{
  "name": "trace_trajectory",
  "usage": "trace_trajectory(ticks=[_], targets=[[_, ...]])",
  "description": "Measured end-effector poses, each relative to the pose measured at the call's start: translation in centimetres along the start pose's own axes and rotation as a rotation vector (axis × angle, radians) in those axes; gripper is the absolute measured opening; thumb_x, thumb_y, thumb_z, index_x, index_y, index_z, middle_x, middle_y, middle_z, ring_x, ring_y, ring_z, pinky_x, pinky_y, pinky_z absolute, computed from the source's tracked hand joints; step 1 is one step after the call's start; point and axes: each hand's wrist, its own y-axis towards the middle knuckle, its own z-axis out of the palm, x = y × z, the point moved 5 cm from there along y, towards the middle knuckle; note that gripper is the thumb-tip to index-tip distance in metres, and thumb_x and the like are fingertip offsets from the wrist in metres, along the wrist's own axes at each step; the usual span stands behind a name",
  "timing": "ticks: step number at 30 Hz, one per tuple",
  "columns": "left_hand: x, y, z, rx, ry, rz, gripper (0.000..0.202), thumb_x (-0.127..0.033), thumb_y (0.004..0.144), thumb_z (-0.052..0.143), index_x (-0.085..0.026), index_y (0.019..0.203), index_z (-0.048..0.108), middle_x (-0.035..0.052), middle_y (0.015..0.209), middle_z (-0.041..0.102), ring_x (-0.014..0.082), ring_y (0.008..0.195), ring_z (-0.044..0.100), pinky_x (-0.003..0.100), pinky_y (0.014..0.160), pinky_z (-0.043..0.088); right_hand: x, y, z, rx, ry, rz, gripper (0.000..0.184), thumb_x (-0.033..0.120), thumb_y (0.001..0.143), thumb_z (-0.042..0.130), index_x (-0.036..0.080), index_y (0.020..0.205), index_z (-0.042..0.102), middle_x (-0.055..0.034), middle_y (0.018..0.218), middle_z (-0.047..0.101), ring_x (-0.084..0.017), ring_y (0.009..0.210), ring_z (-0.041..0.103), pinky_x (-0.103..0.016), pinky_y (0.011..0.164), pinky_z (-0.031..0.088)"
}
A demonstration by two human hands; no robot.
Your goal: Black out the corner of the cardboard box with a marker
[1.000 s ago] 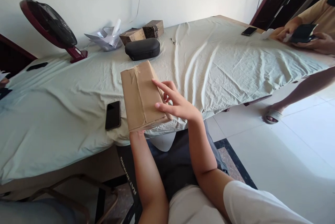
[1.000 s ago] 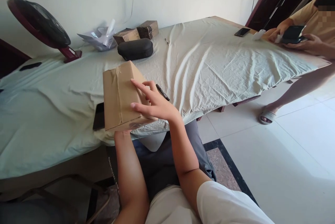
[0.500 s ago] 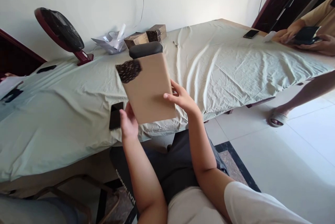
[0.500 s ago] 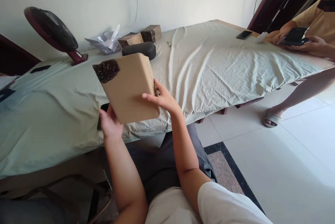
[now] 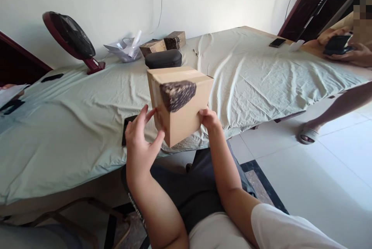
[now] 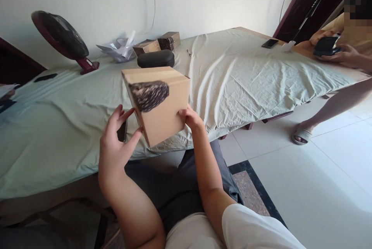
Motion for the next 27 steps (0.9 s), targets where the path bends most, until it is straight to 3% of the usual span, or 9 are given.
trace_trajectory(ticks=[3, 6, 8, 10, 13, 16, 22, 27], targets=[[2.0, -0.1, 0.5, 0.020, -0.060, -0.073, 0.075, -0.025, 0.093, 0.081, -0.034, 0.164, 0.061, 0.0086, 0.151, 0.075, 0.0360, 0.146, 0.069, 0.054, 0.131, 0.050, 1.2, -0.8, -0.1, 0.105, -0.068, -0.056, 0.083, 0.056, 0.063, 0.087, 0.024, 0.138, 0.069, -0.0118, 0.121, 0.082, -0.040, 0.130, 0.074, -0.055, 0.114, 0.063], [4.1, -0.1, 1.2, -0.010, -0.136, -0.135, 0.050, -0.031, 0.096, 0.079, -0.027, 0.145, 0.073, 0.0125, 0.141, 0.080, 0.0332, 0.127, 0.080, 0.046, 0.111, 0.065, 2.7, -1.3, 0.2, 0.185, -0.233, -0.126, 0.092, 0.053, 0.073, 0.091, 0.024, 0.154, 0.059, -0.0141, 0.142, 0.075, -0.040, 0.148, 0.063, -0.058, 0.127, 0.053], [5.5, 0.0, 1.6, -0.059, -0.209, -0.211, 0.041, -0.044, 0.100, 0.077, -0.023, 0.135, 0.073, 0.0138, 0.130, 0.082, 0.0316, 0.117, 0.083, 0.043, 0.096, 0.070, 3.6, -1.3, 0.3, 0.215, -0.354, -0.208, 0.102, 0.049, 0.075, 0.092, 0.025, 0.164, 0.050, -0.0157, 0.164, 0.061, -0.042, 0.162, 0.049, -0.062, 0.136, 0.042], [6.5, -0.1, 2.0, -0.073, -0.328, -0.277, 0.051, -0.060, 0.104, 0.068, -0.023, 0.139, 0.068, 0.0144, 0.129, 0.081, 0.0307, 0.116, 0.082, 0.042, 0.092, 0.071, 4.2, -1.4, 0.3, 0.261, -0.475, -0.298, 0.109, 0.044, 0.078, 0.091, 0.027, 0.173, 0.038, -0.0149, 0.182, 0.038, -0.043, 0.173, 0.032, -0.064, 0.143, 0.027], [6.7, 0.0, 2.4, -0.029, -0.454, -0.257, 0.063, -0.068, 0.106, 0.061, -0.026, 0.152, 0.061, 0.0150, 0.147, 0.073, 0.0315, 0.133, 0.075, 0.047, 0.111, 0.065, 4.7, -1.6, 0.4, 0.360, -0.583, -0.381, 0.118, 0.038, 0.082, 0.088, 0.032, 0.179, 0.020, -0.0110, 0.193, 0.010, -0.041, 0.180, 0.010, -0.063, 0.146, 0.014], [5.8, 0.0, 2.5, 0.039, -0.460, -0.194, 0.065, -0.060, 0.100, 0.071, -0.027, 0.156, 0.061, 0.0131, 0.155, 0.069, 0.0342, 0.150, 0.064, 0.053, 0.131, 0.050, 4.9, -1.7, 0.7, 0.411, -0.591, -0.408, 0.128, 0.039, 0.082, 0.090, 0.036, 0.180, 0.009, -0.0094, 0.194, 0.002, -0.039, 0.181, 0.004, -0.062, 0.145, 0.015], [4.5, 0.1, 3.1, 0.158, -0.443, -0.252, 0.074, -0.034, 0.090, 0.070, -0.025, 0.162, 0.057, 0.0131, 0.151, 0.070, 0.0363, 0.149, 0.065, 0.055, 0.131, 0.049, 4.4, -1.6, 1.5, 0.413, -0.560, -0.329, 0.137, 0.048, 0.081, 0.092, 0.033, 0.180, -0.002, -0.0159, 0.192, 0.007, -0.043, 0.178, 0.015, -0.064, 0.141, 0.030], [4.8, 0.3, 4.1, 0.074, -0.351, -0.345, 0.065, -0.029, 0.089, 0.064, -0.025, 0.154, 0.066, 0.0099, 0.144, 0.074, 0.0333, 0.146, 0.066, 0.051, 0.135, 0.045, 3.9, -1.0, 2.0, 0.383, -0.604, -0.354, 0.148, 0.060, 0.076, 0.096, 0.030, 0.180, -0.006, -0.0178, 0.192, -0.006, -0.041, 0.180, 0.002, -0.063, 0.144, 0.020]])
